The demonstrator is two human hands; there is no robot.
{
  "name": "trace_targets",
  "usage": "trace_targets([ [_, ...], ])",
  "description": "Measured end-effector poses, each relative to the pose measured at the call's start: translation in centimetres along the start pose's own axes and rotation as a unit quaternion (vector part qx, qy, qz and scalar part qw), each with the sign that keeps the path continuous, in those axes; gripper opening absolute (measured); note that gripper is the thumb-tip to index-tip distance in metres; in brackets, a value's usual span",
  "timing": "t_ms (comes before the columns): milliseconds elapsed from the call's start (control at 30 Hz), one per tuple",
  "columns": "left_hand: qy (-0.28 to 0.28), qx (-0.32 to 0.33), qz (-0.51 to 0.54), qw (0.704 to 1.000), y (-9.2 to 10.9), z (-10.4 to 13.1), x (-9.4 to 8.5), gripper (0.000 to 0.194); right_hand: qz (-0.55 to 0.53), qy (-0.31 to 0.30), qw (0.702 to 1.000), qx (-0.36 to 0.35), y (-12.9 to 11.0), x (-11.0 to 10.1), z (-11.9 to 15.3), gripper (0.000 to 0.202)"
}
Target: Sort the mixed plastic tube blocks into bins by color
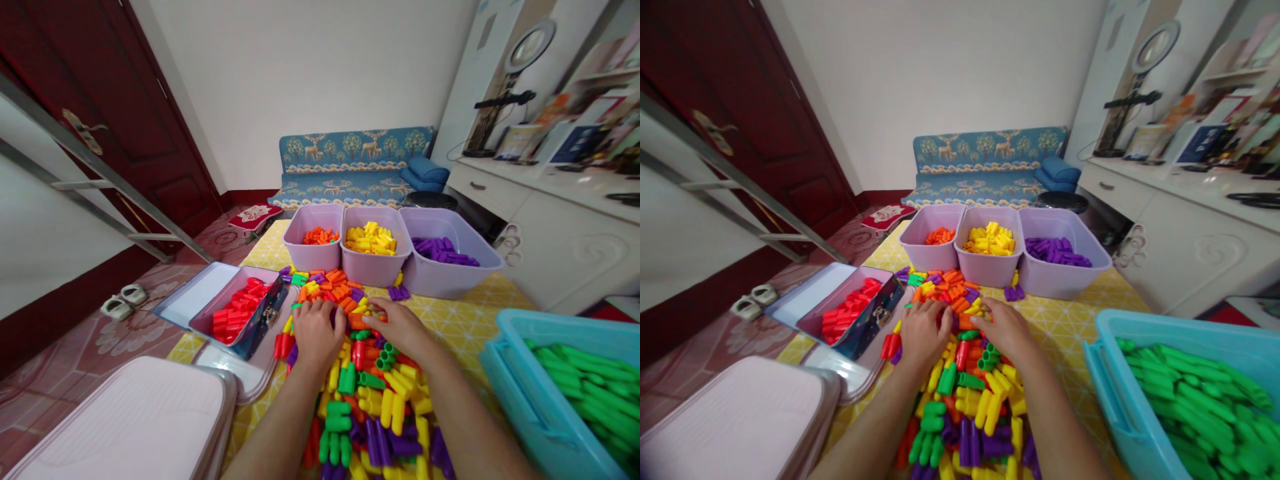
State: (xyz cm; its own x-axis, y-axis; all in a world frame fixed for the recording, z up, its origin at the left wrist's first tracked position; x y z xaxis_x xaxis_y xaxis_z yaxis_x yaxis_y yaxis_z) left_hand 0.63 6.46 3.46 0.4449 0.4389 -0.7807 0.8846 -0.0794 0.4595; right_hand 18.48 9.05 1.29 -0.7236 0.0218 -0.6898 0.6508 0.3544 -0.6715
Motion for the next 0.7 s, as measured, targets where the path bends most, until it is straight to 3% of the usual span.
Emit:
trace_targets([
  [200,-0.102,0.041,0.057,0.992,0.2,0.0,1.8,0.033,-0.053,-0.011,0.998,-0.029,-1.4,1.6,-0.1,0.048],
  [333,-0.150,0.051,0.123,0.980,0.2,0.0,2.2,0.044,-0.120,-0.007,0.992,-0.037,-1.1,1.9,-0.2,0.058],
  [533,-0.163,0.081,0.301,0.936,0.6,0.2,2.3,0.060,-0.210,0.015,0.976,-0.057,-1.1,1.9,-0.6,0.063],
  [700,-0.170,0.038,0.378,0.910,0.4,0.0,2.7,0.042,-0.325,-0.014,0.945,-0.041,-1.9,1.7,-0.7,0.045],
])
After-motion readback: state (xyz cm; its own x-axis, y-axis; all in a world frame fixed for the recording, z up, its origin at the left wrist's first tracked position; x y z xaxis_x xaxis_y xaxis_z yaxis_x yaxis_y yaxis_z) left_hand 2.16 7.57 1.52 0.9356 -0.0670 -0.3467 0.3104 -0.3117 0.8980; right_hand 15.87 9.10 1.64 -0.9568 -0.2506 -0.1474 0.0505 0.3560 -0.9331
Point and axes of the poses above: each hand's wrist, its own z-axis away from the middle knuckle, its own x-axis out of the palm, y = z × x, the point moved 6 cm from there along -z, towards the middle knuckle, and after that the axes turned 11 degrees about -x, right-handed, at the moved point
